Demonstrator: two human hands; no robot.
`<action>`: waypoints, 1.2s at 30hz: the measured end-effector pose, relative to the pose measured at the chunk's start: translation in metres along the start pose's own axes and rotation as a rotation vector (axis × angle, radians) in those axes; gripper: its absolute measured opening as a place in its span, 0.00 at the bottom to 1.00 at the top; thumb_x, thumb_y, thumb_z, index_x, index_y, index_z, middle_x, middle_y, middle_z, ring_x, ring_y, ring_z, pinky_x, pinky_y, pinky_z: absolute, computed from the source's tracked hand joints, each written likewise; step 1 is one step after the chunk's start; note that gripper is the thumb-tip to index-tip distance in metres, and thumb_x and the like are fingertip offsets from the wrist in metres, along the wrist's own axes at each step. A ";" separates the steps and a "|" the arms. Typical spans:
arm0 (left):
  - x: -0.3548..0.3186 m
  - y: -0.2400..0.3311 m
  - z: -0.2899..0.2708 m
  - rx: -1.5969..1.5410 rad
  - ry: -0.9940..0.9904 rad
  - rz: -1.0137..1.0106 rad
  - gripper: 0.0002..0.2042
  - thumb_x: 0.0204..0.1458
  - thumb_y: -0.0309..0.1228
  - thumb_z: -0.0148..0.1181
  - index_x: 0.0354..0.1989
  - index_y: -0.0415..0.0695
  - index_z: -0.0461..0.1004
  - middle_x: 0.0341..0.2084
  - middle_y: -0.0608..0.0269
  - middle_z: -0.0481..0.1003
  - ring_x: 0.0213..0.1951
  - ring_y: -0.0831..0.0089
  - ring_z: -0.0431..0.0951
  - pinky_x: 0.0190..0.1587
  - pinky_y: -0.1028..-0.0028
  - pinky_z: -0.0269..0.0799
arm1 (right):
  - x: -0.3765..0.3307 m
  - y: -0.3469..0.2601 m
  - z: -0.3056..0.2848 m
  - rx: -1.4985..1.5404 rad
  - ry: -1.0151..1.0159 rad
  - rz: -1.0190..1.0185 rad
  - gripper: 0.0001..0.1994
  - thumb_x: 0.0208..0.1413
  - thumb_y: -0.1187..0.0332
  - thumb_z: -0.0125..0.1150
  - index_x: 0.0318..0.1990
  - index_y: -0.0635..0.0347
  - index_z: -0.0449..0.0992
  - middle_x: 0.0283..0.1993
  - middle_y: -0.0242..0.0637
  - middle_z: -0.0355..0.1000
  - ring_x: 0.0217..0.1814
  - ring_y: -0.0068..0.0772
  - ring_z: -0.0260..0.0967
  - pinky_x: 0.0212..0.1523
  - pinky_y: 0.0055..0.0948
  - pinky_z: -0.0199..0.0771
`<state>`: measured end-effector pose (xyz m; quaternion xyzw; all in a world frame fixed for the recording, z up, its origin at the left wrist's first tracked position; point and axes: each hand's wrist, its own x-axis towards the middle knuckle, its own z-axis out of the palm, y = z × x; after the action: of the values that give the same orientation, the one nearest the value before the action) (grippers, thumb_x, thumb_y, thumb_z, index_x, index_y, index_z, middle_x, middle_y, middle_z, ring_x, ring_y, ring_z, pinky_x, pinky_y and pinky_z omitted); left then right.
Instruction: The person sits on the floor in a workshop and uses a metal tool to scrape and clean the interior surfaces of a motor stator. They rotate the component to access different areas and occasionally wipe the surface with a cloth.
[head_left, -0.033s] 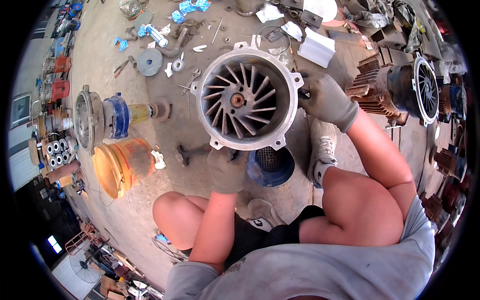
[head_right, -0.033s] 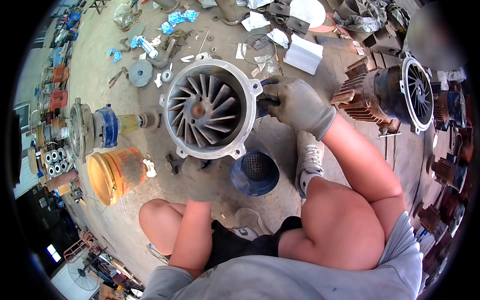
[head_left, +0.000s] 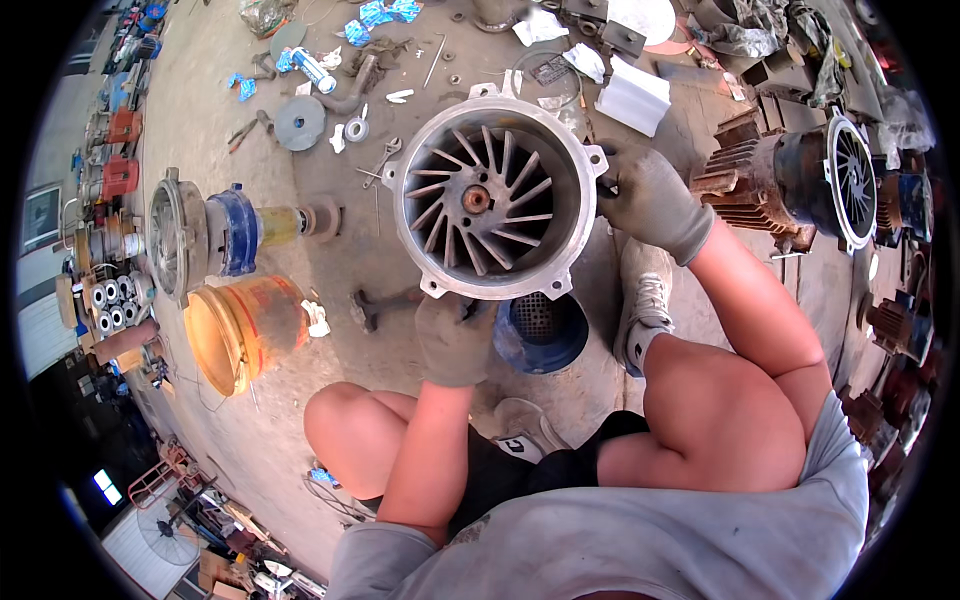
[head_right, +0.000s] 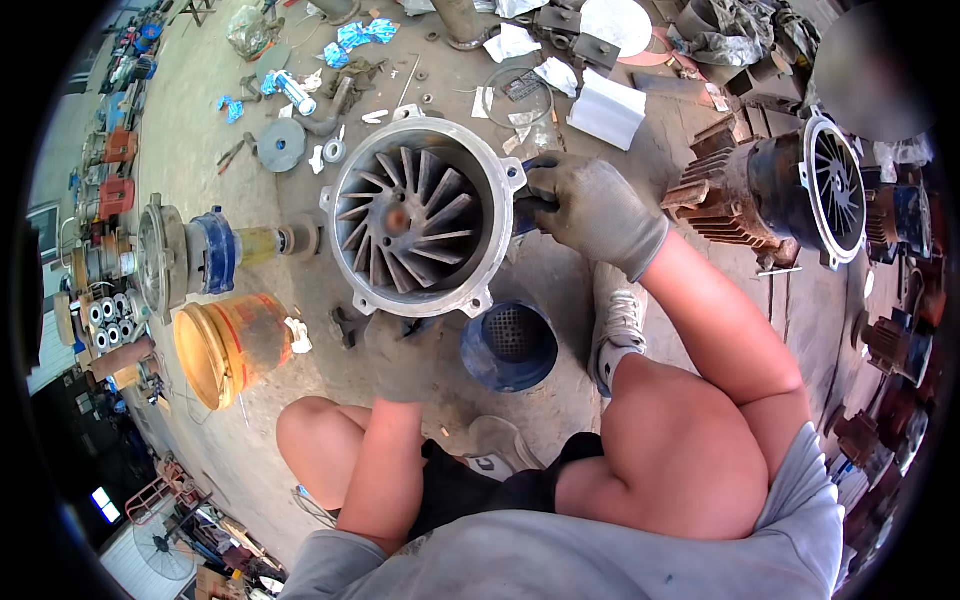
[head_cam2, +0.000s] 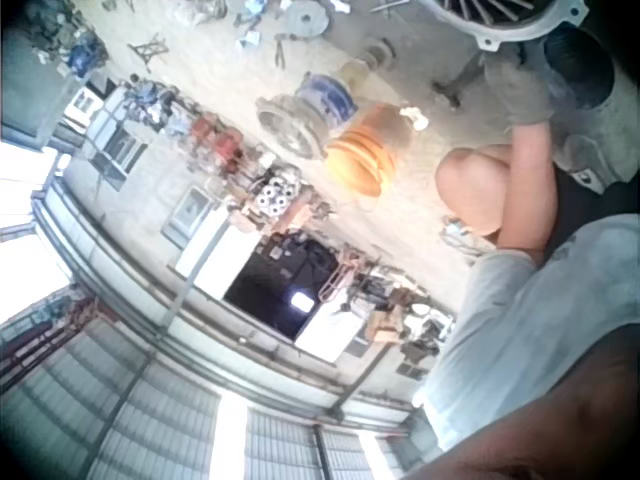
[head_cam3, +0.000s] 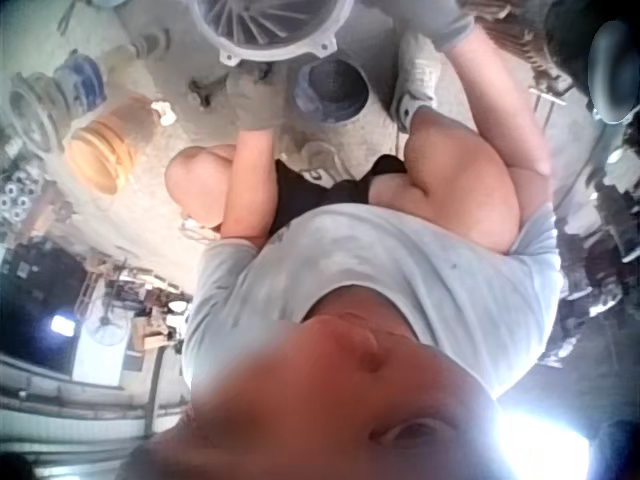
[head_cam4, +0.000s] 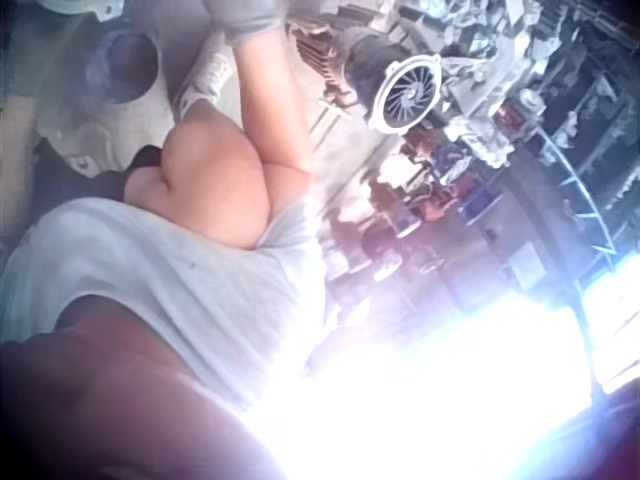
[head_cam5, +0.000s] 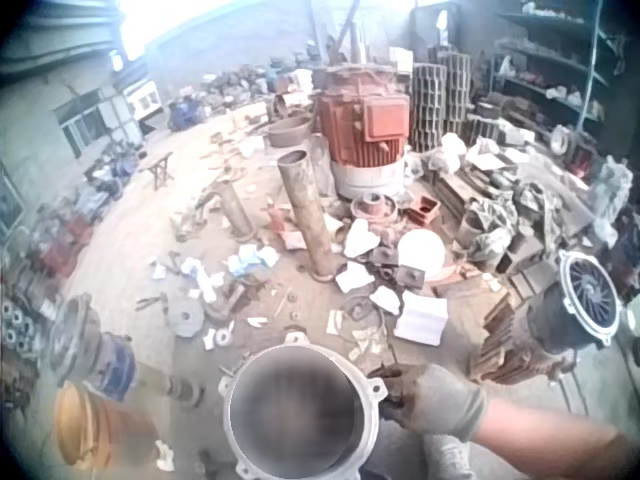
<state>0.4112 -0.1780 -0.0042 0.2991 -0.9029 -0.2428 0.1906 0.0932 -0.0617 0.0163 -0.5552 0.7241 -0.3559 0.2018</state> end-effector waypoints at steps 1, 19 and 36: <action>0.000 -0.001 0.001 0.051 0.036 0.062 0.28 0.45 0.33 0.86 0.53 0.36 0.79 0.46 0.50 0.80 0.46 0.44 0.81 0.48 0.50 0.77 | 0.000 0.002 0.002 -0.070 0.000 -0.005 0.18 0.54 0.67 0.75 0.53 0.59 0.86 0.47 0.49 0.83 0.43 0.58 0.83 0.46 0.50 0.84; 0.011 0.016 0.006 -0.258 0.174 -0.115 0.15 0.49 0.28 0.80 0.43 0.36 0.83 0.37 0.43 0.87 0.39 0.40 0.87 0.42 0.54 0.82 | 0.009 0.001 0.003 0.039 -0.021 0.035 0.22 0.51 0.67 0.74 0.55 0.63 0.82 0.53 0.51 0.81 0.51 0.61 0.82 0.52 0.49 0.84; 0.004 0.007 0.014 -0.431 0.111 -0.288 0.22 0.50 0.26 0.80 0.54 0.39 0.83 0.46 0.47 0.87 0.46 0.52 0.89 0.49 0.60 0.83 | 0.019 0.000 -0.012 -0.069 -0.161 0.094 0.24 0.49 0.65 0.75 0.55 0.60 0.83 0.53 0.50 0.83 0.53 0.59 0.82 0.55 0.51 0.83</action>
<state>0.3989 -0.1711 -0.0109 0.3898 -0.7666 -0.4374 0.2628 0.0791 -0.0766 0.0262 -0.5540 0.7428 -0.2749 0.2566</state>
